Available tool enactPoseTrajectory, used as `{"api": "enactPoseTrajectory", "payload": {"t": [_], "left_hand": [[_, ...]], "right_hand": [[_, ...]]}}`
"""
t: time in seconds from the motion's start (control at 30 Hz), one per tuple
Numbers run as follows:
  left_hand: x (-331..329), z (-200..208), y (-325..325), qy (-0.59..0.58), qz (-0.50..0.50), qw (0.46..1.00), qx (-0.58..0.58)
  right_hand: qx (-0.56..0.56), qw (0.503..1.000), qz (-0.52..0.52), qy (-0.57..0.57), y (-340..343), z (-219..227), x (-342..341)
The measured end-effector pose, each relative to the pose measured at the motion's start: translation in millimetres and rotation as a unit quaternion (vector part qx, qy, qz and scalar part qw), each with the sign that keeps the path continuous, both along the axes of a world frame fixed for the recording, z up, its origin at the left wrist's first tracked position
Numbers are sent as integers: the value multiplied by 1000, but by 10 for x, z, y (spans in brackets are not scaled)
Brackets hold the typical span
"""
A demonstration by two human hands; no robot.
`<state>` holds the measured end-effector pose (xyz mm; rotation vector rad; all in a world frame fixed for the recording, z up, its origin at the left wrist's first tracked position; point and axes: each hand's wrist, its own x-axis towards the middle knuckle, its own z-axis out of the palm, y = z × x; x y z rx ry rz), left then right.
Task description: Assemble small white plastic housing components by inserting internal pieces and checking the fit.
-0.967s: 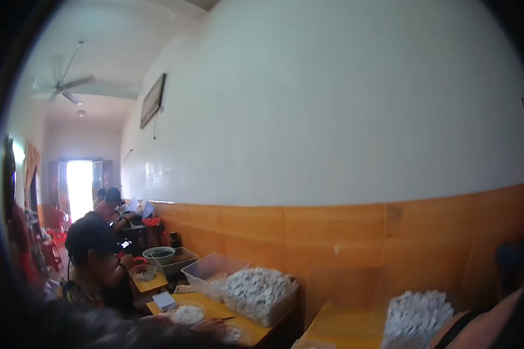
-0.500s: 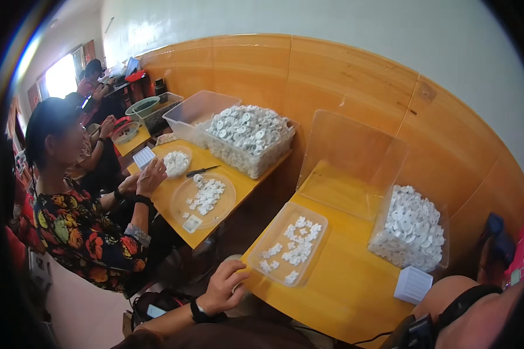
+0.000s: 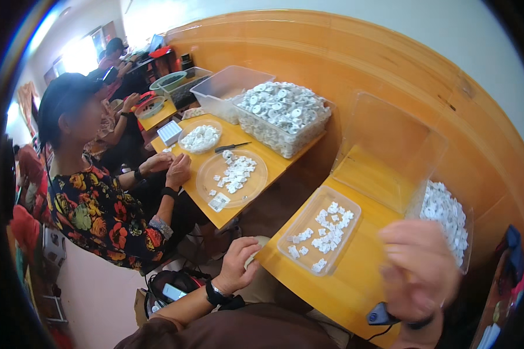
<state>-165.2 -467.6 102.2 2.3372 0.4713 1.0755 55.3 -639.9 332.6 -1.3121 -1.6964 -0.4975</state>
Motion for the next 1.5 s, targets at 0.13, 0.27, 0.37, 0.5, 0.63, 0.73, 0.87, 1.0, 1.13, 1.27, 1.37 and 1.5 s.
{"api": "enactPoseTrajectory", "payload": {"t": [0.13, 0.27, 0.37, 0.5, 0.63, 0.73, 0.87, 1.0, 1.13, 1.27, 1.37, 1.5], "left_hand": [[-206, -419, 157, 17, 86, 985, -146], [-345, -741, 271, 27, 140, 935, -324], [-296, -592, 445, 13, 188, 954, -234], [-220, -416, 577, 21, 169, 972, -161], [-217, -434, 638, 48, 161, 970, -174], [-148, -159, 831, 25, 183, 975, -122], [63, 394, 1696, 32, 245, 967, -60], [314, 517, 2703, 51, 262, 963, -43], [484, 358, 3329, 216, 307, 924, 69], [730, 367, 3411, 330, 256, 906, 75], [840, 345, 3432, 371, 206, 902, 85], [856, 201, 3511, 421, 198, 880, 92]], "right_hand": [[-181, 979, -9, 95, 212, -981, 134], [-244, 926, -75, 278, 136, -1732, 285], [-266, 865, -127, 405, 80, -2114, 494], [-245, 798, -131, 534, 27, -2578, 640], [-223, 784, -131, 565, 49, -2660, 669], [-227, 785, -126, 562, 84, -2647, 679], [-235, 784, -136, 559, 134, -2585, 675], [-243, 785, -137, 553, 147, -2585, 714], [-239, 793, -141, 543, 197, -2541, 715], [-245, 790, -148, 542, 218, -2568, 743], [-247, 792, -150, 538, 241, -2570, 770], [-261, 793, -161, 526, 260, -2520, 794]]}}
